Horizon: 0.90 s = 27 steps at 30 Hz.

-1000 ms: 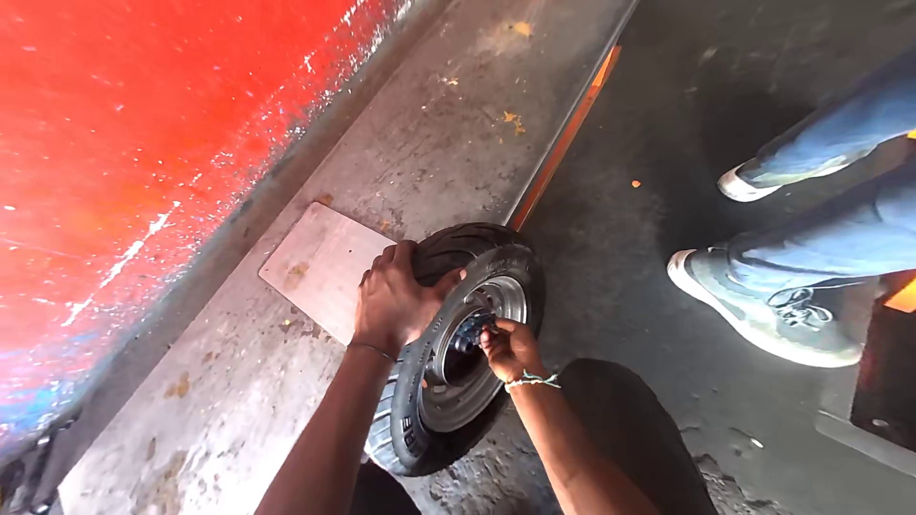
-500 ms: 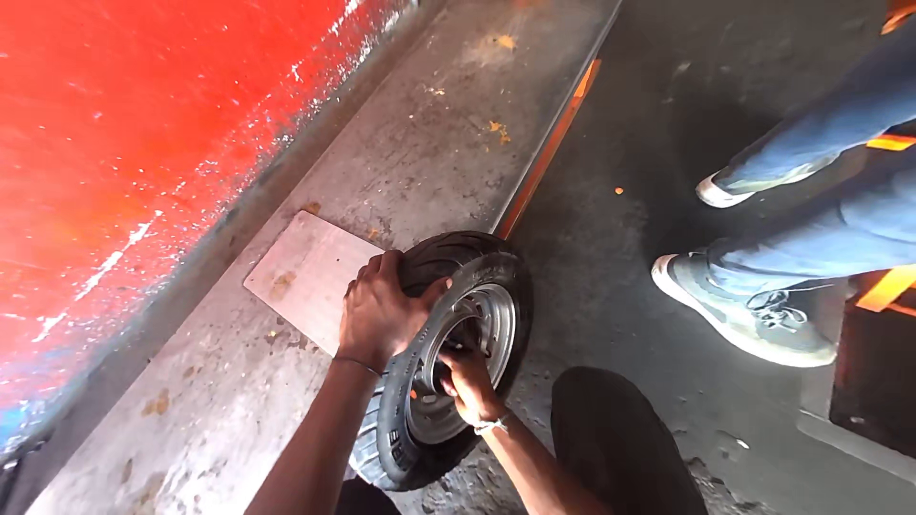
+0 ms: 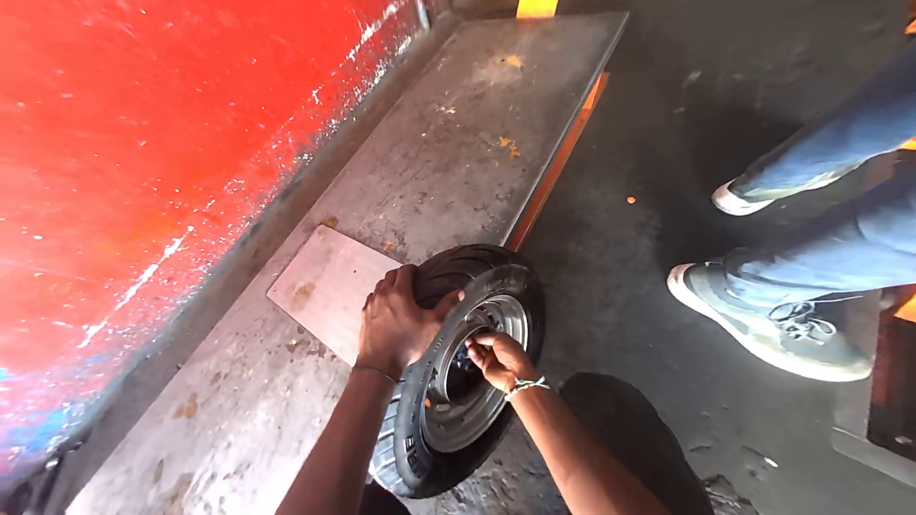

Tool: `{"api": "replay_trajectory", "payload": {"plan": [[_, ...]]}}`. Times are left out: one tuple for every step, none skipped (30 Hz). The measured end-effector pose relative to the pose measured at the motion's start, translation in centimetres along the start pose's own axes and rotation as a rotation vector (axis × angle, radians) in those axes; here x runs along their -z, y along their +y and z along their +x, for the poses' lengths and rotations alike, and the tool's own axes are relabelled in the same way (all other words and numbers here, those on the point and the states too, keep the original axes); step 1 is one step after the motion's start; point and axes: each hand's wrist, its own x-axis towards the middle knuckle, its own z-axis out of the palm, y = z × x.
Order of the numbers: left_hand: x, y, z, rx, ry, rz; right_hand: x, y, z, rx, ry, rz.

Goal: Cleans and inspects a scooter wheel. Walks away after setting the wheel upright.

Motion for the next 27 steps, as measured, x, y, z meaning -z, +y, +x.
{"api": "replay_trajectory", "payload": {"plan": [[0.0, 0.1, 0.0, -0.001, -0.001, -0.003, 0.3, -0.2, 0.3, -0.01, 0.03, 0.033], [0.0, 0.1, 0.1, 0.0, -0.002, -0.004, 0.6, -0.1, 0.4, -0.011, 0.06, 0.052], [0.0, 0.1, 0.1, 0.004, -0.003, -0.001, 0.8, 0.1, 0.4, -0.015, 0.085, 0.064], [0.1, 0.1, 0.0, 0.009, -0.008, 0.003, 0.9, 0.2, 0.3, -0.028, 0.093, 0.068], [0.2, 0.1, 0.0, 0.011, -0.013, 0.006, 0.8, 0.2, 0.1, -0.042, 0.09, 0.063], [0.2, 0.1, 0.0, 0.012, -0.018, 0.007, 0.7, 0.2, -0.1, -0.055, 0.079, 0.046], [0.1, 0.1, 0.0, 0.012, -0.019, 0.004, 0.5, 0.3, -0.3, -0.062, 0.064, 0.01], [0.0, 0.1, -0.1, 0.01, -0.014, 0.001, 0.2, 0.4, -0.4, -0.068, 0.039, -0.034], [0.0, 0.1, 0.0, 0.008, -0.008, 0.003, -0.1, 0.6, -0.4, -0.064, 0.003, -0.086], [0.1, 0.2, 0.1, 0.011, -0.01, 0.006, -0.3, 0.8, -0.5, -0.053, -0.033, -0.142], [0.1, 0.3, 0.1, 0.016, -0.015, 0.01, -0.4, 1.1, -0.6, -0.026, -0.054, -0.21], [0.2, 0.3, 0.0, 0.019, -0.02, 0.015, -0.4, 1.6, -0.9, 0.014, -0.061, -0.296], [0.1, 0.3, 0.0, 0.016, -0.021, 0.018, -0.4, 2.1, -1.2, 0.066, -0.073, -0.406], [0.1, 0.2, 0.1, 0.008, -0.015, 0.016, -0.3, 2.6, -1.5, 0.128, -0.09, -0.524], [0.0, 0.1, 0.1, -0.004, -0.008, 0.013, -0.2, 3.1, -1.7, 0.195, -0.117, -0.657], [0.0, 0.0, 0.0, -0.009, -0.005, 0.01, 0.4, 3.5, -1.9, 0.265, -0.167, -0.828], [-0.1, 0.0, 0.0, -0.012, -0.002, 0.008, 1.2, 3.7, -1.9, 0.356, -0.25, -1.028], [-0.1, 0.0, 0.1, -0.013, 0.002, 0.008, 2.0, 3.7, -1.9, 0.45, -0.351, -1.229], [-0.1, 0.0, 0.1, -0.007, -0.001, 0.01, 2.8, 3.6, -1.8, 0.527, -0.45, -1.404], [-0.1, 0.1, 0.1, 0.0, -0.005, 0.012, 3.4, 3.4, -1.5, 0.577, -0.537, -1.546], [0.0, 0.2, 0.1, 0.006, -0.005, 0.016, 3.4, 2.8, -1.3, 0.585, -0.598, -1.641], [0.0, 0.2, 0.1, 0.009, -0.005, 0.018, 2.9, 2.0, -1.5, 0.534, -0.619, -1.653], [0.1, 0.2, 0.1, 0.01, -0.004, 0.016, 2.1, 1.2, -1.7, 0.444, -0.575, -1.547], [0.1, 0.2, 0.1, 0.014, -0.007, 0.014, 1.3, 0.9, -1.7, 0.343, -0.468, -1.319], [0.2, 0.2, 0.1, 0.015, -0.012, 0.014, 0.6, 1.1, -1.6, 0.26, -0.338, -1.008], [0.2, 0.2, 0.2, 0.018, -0.018, 0.016, 0.0, 1.1, -1.3, 0.184, -0.225, -0.709], [0.2, 0.2, 0.2, 0.021, -0.021, 0.016, -0.3, 1.0, -1.1, 0.126, -0.137, -0.465]]}}
